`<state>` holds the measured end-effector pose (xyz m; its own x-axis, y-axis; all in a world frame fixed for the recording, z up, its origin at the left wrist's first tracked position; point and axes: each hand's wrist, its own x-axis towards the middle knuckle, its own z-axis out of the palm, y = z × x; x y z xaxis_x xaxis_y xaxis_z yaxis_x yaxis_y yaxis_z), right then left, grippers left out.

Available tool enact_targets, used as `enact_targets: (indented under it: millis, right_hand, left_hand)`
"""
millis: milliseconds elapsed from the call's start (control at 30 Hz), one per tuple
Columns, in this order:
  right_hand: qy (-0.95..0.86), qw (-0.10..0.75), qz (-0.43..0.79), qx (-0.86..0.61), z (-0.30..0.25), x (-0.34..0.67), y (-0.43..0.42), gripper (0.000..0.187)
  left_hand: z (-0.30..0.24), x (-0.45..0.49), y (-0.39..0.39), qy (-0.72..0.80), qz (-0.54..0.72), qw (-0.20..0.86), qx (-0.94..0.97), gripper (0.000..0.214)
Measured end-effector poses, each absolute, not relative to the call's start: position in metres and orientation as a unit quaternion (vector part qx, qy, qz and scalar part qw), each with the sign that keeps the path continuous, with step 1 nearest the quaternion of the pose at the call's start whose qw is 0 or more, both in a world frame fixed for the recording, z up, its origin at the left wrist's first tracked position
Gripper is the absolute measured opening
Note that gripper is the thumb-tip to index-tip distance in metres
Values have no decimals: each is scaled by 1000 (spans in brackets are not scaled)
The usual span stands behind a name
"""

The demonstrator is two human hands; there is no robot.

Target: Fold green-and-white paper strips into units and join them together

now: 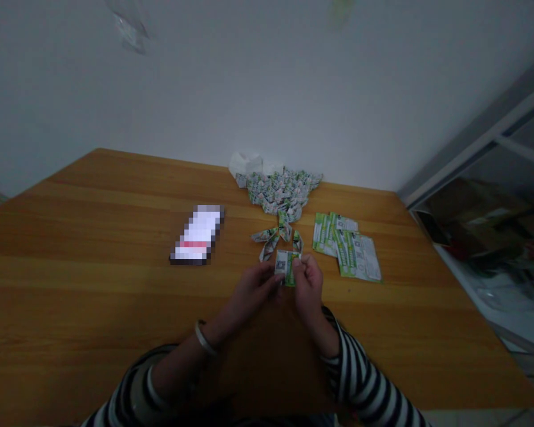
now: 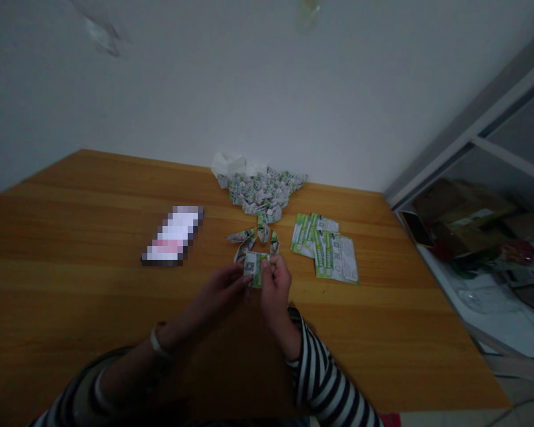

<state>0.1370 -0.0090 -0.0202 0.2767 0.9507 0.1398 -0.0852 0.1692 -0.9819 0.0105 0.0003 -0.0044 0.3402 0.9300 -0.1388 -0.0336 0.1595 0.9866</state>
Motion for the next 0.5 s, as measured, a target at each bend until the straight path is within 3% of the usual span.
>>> enact_targets:
  millis: [167,333,500]
  right_hand:
    - [-458,583,486,-464,-19,147,-1,23]
    - [-551,509,483,-451,-8,166,6,18]
    - [-525,504,537,-427,-7,168,4,34]
  left_hand:
    - [-7,-3,7,484,362,545,581,29]
    - [-1,-15,13,423,235,548,682,32]
    - [-1,-12,14,505,356,486,618,35]
